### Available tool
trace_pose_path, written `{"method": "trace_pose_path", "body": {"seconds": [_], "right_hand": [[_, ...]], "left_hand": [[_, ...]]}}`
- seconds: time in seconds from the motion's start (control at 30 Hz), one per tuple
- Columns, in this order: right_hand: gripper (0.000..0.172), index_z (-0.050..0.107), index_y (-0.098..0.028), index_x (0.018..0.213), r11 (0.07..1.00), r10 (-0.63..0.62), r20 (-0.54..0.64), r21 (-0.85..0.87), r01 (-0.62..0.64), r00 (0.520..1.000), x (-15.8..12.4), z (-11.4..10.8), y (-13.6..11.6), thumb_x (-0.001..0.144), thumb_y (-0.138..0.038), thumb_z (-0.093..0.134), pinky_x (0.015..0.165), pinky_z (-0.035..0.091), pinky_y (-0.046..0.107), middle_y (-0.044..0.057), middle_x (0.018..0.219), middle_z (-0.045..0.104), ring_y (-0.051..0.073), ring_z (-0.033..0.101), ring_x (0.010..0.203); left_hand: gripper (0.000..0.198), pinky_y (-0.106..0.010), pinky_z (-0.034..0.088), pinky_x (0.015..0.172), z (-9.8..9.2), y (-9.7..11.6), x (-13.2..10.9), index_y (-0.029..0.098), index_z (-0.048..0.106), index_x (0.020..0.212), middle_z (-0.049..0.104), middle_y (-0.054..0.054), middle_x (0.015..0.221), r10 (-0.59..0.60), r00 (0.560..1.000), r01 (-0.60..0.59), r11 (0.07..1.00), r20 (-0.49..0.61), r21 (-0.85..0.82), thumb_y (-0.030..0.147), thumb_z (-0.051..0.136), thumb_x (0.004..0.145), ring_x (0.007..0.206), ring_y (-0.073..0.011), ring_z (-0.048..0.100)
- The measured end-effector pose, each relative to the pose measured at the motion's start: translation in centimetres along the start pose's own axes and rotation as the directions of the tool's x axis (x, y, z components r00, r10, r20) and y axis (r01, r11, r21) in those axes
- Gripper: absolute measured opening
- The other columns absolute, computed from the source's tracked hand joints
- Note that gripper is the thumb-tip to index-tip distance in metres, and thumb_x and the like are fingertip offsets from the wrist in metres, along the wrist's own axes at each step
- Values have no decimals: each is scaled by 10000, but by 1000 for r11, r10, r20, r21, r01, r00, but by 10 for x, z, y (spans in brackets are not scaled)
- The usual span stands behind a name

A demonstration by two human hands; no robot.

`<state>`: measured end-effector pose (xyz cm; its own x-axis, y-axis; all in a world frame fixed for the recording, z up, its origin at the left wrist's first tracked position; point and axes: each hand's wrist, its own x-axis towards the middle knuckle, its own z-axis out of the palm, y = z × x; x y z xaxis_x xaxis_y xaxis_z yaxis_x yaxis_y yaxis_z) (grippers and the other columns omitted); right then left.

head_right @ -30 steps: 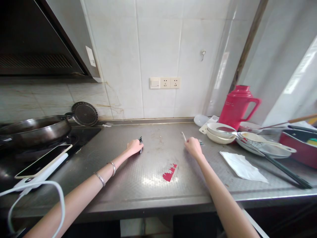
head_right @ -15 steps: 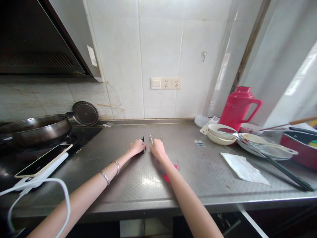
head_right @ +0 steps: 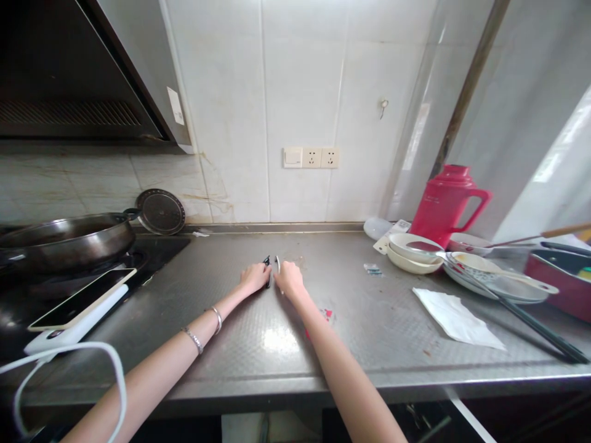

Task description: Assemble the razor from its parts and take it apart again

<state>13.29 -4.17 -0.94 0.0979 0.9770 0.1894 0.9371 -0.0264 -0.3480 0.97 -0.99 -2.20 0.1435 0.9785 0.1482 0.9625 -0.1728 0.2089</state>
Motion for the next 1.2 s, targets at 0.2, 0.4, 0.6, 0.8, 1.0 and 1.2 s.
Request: {"method": "trace_pose_path", "body": {"seconds": [0.2, 0.4, 0.6, 0.8, 1.0, 1.2], "right_hand": [[310, 673, -115, 967, 999, 43, -117, 4, -43, 992, 18, -32, 62, 766, -256, 484, 761, 438, 253, 170, 936, 684, 233, 629, 920], [372, 640, -118, 1058, 996, 84, -289, 23, -81, 954, 24, -73, 186, 739, -273, 530, 823, 434, 278, 125, 966, 677, 216, 617, 915], [542, 587, -119, 1151, 994, 44, -244, 111, -17, 969, 7, -92, 280, 690, -403, 625, 943, 393, 335, 138, 1159, 607, 259, 558, 1071], [676, 557, -106, 1200, 992, 56, -123, 121, -41, 991, 5, -92, 312, 639, -471, 654, 983, 358, 354, 148, 1225, 565, 295, 515, 1130], [721, 516, -115, 1249, 988, 37, 9, 149, -38, 999, 16, -96, 324, 611, -413, 672, 995, 341, 365, 142, 1266, 533, 287, 492, 1155], [665, 541, -179, 1230, 978, -36, 125, 206, 9, 991, 20, -106, 327, 590, -305, 672, 992, 350, 361, 113, 1229, 570, 266, 529, 1118]], "left_hand": [[502, -320, 440, 709, 5, -7, -4, 184, 668, 910, 685, -125, 929, 22, 997, -27, 998, -78, -57, 412, 221, 904, 892, -257, 634], [463, -293, 420, 676, 2, -6, -7, 190, 657, 907, 684, -122, 928, 4, 997, -8, 998, -82, -58, 381, 235, 908, 873, -243, 634], [450, -273, 409, 657, -1, -4, -7, 200, 657, 905, 686, -109, 934, -23, 998, 20, 999, -55, -39, 372, 242, 907, 876, -235, 634], [449, -278, 409, 657, 0, -6, -6, 208, 657, 882, 687, -107, 927, -5, 998, 3, 999, -63, -34, 377, 241, 904, 878, -244, 632], [456, -275, 406, 664, -2, -6, -7, 209, 654, 888, 685, -108, 931, -3, 999, 1, 999, -53, -33, 384, 233, 907, 874, -237, 631], [445, -277, 400, 652, -3, -6, -8, 208, 648, 875, 685, -108, 931, 10, 999, -12, 999, -52, -32, 382, 239, 905, 875, -243, 629]]}}
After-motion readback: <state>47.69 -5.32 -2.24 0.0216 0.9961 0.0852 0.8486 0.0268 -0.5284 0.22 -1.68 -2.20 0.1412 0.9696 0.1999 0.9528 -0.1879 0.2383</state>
